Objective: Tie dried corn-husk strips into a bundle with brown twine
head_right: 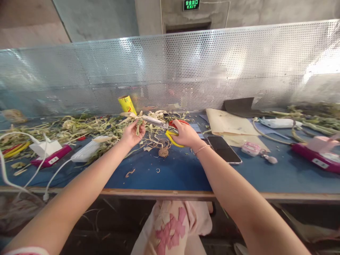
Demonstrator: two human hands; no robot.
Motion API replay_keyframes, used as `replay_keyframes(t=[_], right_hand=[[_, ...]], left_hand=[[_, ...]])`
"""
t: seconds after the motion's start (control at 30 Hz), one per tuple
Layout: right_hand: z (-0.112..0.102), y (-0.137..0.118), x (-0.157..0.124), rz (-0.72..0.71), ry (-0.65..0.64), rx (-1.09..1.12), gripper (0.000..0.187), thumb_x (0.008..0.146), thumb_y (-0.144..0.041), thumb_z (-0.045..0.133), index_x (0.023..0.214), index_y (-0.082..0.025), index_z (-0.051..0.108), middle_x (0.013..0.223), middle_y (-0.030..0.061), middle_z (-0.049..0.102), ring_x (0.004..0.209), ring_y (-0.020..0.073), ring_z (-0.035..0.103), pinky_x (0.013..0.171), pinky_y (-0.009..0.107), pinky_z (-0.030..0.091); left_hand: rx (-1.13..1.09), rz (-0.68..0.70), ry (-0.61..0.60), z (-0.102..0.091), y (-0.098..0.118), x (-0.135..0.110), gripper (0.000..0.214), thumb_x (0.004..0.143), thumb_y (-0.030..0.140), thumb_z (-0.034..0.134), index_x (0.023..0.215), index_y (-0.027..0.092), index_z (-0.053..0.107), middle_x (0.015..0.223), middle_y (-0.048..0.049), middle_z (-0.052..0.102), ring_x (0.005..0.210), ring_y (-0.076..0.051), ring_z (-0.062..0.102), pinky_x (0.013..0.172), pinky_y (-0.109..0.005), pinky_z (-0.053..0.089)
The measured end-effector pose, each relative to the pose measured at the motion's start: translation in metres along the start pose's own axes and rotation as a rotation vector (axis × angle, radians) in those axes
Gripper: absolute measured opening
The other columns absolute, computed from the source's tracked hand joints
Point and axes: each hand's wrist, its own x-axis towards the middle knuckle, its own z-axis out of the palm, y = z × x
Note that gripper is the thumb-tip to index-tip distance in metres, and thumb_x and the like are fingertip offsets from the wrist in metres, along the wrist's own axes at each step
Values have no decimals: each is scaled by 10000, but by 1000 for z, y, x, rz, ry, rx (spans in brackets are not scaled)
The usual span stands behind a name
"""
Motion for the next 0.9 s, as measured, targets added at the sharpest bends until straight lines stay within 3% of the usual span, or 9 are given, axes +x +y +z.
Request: replay_keyframes(t=[0.3, 0.47, 0.9], right_hand=[[-1, 2, -1, -114, 30, -42, 305, 742, -402, 526, 950, -179, 508, 859, 95, 630, 800, 228, 578, 670, 316, 428], [-5, 1, -1, -166, 34, -61, 324, 734, -393, 539, 960, -161, 538, 864, 105, 641, 801, 222, 591, 689, 315, 439], [-13, 10, 1, -274, -17, -102, 346, 708, -323, 557, 1001, -139, 557, 916, 124, 649, 855, 235, 591, 753, 335, 444]], left_hand=[[-38, -163, -175, -6, 2, -2, 320, 858, 214, 378, 568, 123, 479, 444, -23, 479, 352, -46, 407, 352, -142, 372], [-12, -208, -156, -2, 5, -8, 355, 855, 204, 354, 505, 149, 374, 401, 2, 413, 298, -25, 325, 287, -118, 276], [77, -330, -124, -4, 8, -10, 336, 861, 173, 280, 546, 142, 391, 366, 47, 329, 239, -12, 256, 233, -83, 222]])
